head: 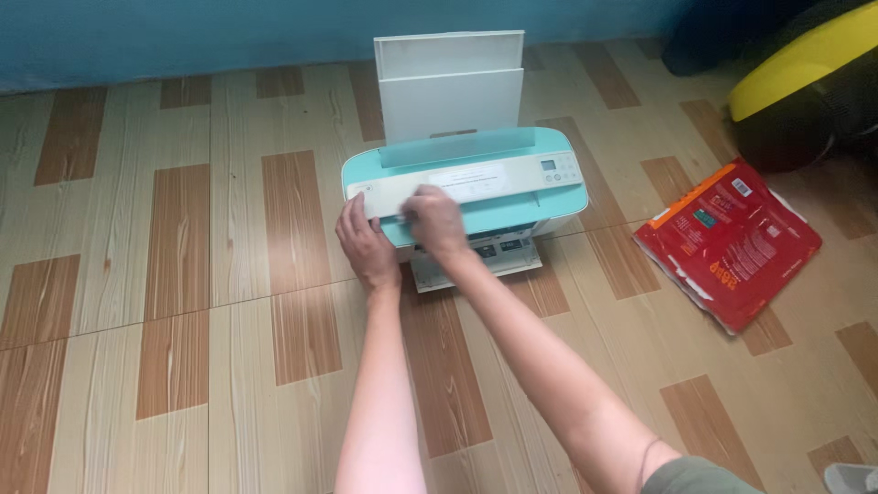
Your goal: The person cleans a printer with a white cloth. They wipe the exterior surfaces, open the top lid to wipe the interior, and then open the front paper tray to wipe inside before closing the compartments.
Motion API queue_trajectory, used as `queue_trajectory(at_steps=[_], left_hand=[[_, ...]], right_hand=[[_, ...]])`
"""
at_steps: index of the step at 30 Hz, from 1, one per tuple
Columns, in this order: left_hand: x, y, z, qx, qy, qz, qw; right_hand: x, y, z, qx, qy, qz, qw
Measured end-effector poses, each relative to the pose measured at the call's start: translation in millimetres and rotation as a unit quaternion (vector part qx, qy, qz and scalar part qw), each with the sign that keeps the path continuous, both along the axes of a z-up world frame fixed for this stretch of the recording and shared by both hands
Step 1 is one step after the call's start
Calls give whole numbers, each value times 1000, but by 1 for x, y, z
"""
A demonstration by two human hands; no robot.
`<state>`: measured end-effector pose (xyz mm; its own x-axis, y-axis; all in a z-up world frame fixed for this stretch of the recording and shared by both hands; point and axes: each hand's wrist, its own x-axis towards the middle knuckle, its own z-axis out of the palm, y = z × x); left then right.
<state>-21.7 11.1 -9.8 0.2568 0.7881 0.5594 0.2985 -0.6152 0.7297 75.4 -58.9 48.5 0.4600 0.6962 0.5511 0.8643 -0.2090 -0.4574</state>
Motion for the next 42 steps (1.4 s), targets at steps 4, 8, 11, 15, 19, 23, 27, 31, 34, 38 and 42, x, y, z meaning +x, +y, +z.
queue_trajectory(at_steps=[4,8,11,15,19,23,27,31,34,38,42], left_hand=[[6,-2,-3,-16,-18,12,1000],[5,-3,-7,-59,21,73,995],[7,-4,-9,-49,27,82,995],[6,-4,-9,-95,26,60,993],[9,-6,-11,-114,10,51,992],[6,-5,-11,-80,19,53,995],[3,-5,-7,-102,19,53,993],[9,-9,-8,-104,4,73,992],[10,-16,-7,-92,-3,92,992],[6,-37,-1,-81,-24,87,993],[-1,-72,-5,-25,-29,75,996]], right_hand=[[-3,23,-1,-15,-48,49,998],[17,1,4,-20,-35,55,998],[20,-16,7,-11,-50,41,998],[2,-1,7,-26,-76,12,997],[-10,15,1,-12,-69,51,996],[4,-2,2,-17,-84,60,995],[25,-41,8,-28,-66,19,997],[32,-67,1,-30,-16,-44,998],[23,-64,-7,-53,-37,-65,996],[0,-53,-10,-39,-85,-9,996],[-10,-72,-9,-100,-158,-5,982]])
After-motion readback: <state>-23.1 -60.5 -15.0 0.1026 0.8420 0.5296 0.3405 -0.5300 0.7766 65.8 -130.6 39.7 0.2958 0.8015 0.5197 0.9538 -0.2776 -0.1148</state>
